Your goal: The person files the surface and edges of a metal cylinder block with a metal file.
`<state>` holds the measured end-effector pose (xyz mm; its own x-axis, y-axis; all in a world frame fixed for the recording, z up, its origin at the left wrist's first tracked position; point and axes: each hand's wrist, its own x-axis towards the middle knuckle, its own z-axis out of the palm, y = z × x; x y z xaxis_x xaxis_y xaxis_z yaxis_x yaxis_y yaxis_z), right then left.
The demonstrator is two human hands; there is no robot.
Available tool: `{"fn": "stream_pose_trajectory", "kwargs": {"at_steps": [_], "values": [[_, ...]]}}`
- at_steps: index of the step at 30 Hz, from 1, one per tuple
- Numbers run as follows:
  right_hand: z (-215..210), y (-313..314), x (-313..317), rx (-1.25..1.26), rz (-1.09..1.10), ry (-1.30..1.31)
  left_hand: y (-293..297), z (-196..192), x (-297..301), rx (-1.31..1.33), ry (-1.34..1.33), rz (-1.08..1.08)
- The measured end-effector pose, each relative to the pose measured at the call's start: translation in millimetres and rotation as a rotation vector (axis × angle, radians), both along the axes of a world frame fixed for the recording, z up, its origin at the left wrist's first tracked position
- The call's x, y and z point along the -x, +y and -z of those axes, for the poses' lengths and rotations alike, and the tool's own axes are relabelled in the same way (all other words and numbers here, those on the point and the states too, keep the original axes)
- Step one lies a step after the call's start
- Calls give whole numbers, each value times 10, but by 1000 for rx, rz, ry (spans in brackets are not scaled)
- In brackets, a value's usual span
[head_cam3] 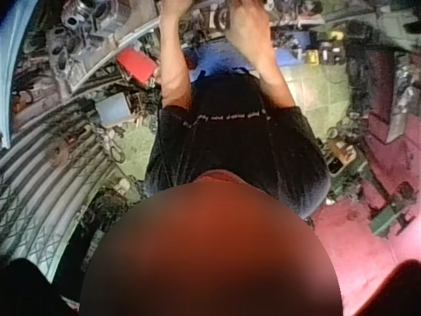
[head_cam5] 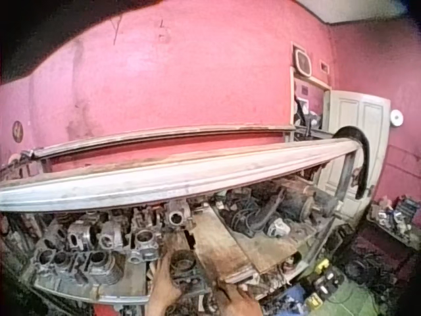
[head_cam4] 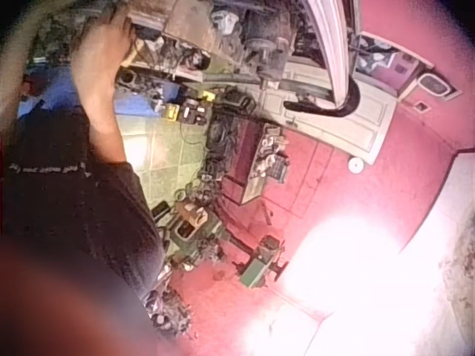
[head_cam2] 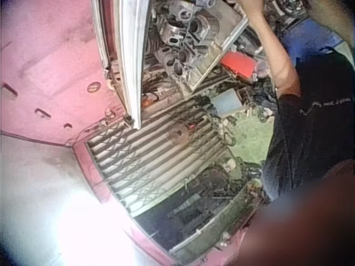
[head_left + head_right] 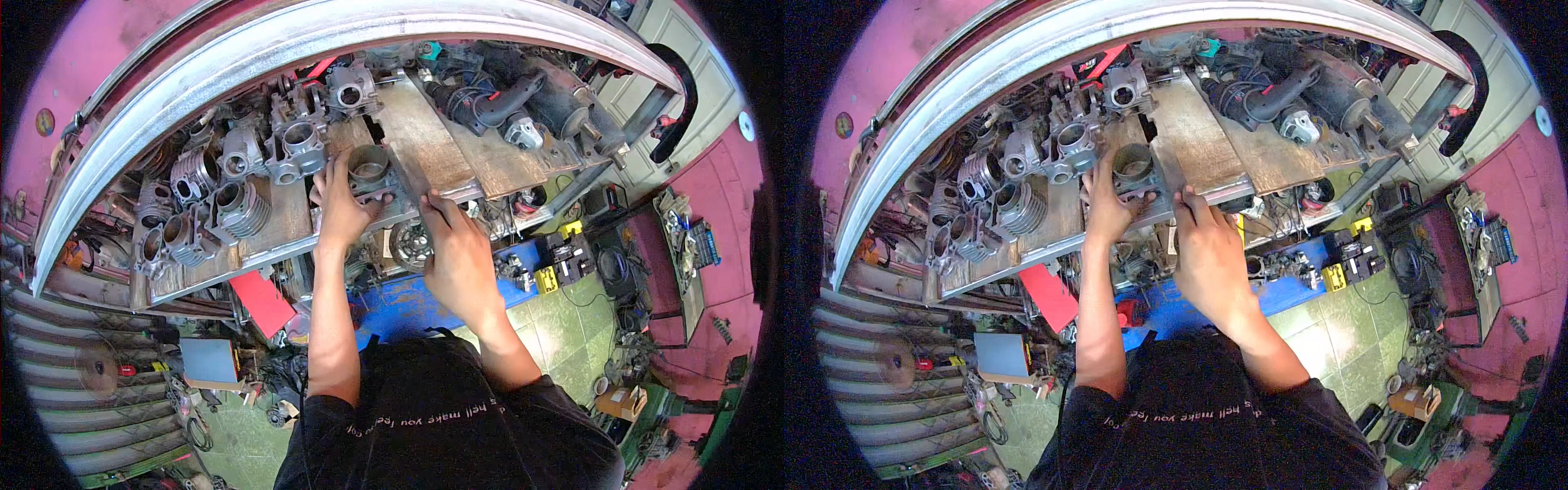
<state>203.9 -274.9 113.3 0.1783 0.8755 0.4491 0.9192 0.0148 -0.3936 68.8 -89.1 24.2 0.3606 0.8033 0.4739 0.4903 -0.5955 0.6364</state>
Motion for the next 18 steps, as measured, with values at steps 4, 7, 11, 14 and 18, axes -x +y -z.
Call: {"fn": "stream_pose_trajectory", "kwargs": {"at_steps": [4,7,11,14,18], "values": [[98,278,-65,-53,-11,12,17,-9,3,-7,-5,16],[164,807,-219,-40,22,80,73,20,-29,-46,-30,67],[146,795,-271,24,12,157,45,30,-17,-37,37,12],[157,303,-97,-28,0,8,15,43,24,-48,27,-17],[-17,-140,5,69,1,23,14,8,16,-23,28,2]]}}
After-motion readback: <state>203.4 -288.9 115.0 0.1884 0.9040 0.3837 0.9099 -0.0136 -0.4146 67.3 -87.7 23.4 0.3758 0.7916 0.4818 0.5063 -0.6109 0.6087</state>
